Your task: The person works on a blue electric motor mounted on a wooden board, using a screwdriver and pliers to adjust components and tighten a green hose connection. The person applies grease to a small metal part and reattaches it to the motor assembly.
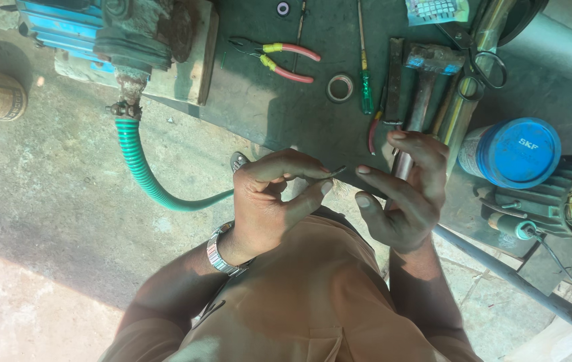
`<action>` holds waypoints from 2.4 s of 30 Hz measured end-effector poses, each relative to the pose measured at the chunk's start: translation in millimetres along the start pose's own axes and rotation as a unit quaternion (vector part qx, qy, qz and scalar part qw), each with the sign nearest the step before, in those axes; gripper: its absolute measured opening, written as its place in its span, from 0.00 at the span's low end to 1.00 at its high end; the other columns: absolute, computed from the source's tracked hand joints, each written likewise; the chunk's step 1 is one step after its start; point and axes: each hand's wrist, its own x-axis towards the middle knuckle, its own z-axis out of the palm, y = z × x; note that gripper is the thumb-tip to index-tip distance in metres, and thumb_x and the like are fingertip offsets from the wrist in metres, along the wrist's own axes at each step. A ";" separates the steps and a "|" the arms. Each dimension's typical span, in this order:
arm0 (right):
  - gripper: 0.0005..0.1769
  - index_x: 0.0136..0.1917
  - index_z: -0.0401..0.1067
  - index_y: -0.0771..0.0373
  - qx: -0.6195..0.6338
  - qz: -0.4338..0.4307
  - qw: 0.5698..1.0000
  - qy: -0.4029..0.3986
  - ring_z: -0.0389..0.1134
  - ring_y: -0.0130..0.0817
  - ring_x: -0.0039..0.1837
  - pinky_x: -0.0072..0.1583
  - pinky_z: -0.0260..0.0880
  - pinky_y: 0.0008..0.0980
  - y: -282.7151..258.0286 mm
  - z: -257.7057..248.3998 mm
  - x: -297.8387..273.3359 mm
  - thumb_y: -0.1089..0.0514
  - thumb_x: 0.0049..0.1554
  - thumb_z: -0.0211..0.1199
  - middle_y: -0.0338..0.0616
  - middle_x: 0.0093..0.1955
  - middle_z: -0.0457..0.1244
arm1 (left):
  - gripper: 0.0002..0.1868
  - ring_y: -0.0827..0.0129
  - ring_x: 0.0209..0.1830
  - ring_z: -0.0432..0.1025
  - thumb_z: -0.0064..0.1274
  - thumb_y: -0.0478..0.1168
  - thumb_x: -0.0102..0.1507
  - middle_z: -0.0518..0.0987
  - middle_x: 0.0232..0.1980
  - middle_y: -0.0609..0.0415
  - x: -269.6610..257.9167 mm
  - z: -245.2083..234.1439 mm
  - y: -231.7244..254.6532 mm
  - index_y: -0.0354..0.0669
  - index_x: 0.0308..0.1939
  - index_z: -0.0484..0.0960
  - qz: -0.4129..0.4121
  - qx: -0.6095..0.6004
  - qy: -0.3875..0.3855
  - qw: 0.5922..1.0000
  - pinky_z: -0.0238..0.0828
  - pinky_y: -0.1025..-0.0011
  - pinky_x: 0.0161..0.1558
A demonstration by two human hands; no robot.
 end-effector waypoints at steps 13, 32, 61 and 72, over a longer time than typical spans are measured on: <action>0.20 0.52 0.82 0.63 -0.028 -0.013 0.999 -0.032 0.58 0.48 0.74 0.71 0.62 0.47 6.3 -0.4 1.8 0.44 0.57 0.71 0.53 0.71 0.57 | 0.10 0.72 0.48 0.79 0.62 0.23 0.61 0.83 0.47 0.51 6.8 0.3 1.7 0.35 0.45 0.84 0.035 0.023 -0.003 0.999 0.75 0.74 0.50; 0.38 0.73 0.73 0.53 0.564 0.266 0.779 -0.061 0.47 0.47 0.83 0.78 0.49 0.51 4.3 -1.0 -13.4 0.25 0.67 0.50 0.49 0.87 0.44 | 0.09 0.75 0.49 0.81 0.61 0.24 0.65 0.86 0.47 0.48 7.2 5.1 -1.8 0.32 0.48 0.82 -0.018 -0.060 -0.009 0.998 0.78 0.77 0.50; 0.17 0.55 0.70 0.67 0.164 0.042 0.985 -0.013 0.69 0.33 0.57 0.58 0.73 0.29 -20.9 52.2 -2.3 0.74 0.57 0.72 0.50 0.58 0.65 | 0.08 0.66 0.62 0.70 0.57 0.25 0.68 0.76 0.63 0.47 -18.5 -3.1 -43.1 0.39 0.48 0.84 -0.097 -0.442 0.030 0.891 0.67 0.67 0.63; 0.11 0.54 0.74 0.70 0.143 0.024 0.989 0.008 0.73 0.38 0.53 0.52 0.77 0.31 -53.5 109.7 10.3 0.73 0.59 0.71 0.52 0.56 0.67 | 0.07 0.67 0.61 0.72 0.56 0.24 0.67 0.77 0.62 0.49 -25.9 -69.2 -31.4 0.35 0.46 0.85 -0.097 -0.450 0.028 0.887 0.68 0.67 0.64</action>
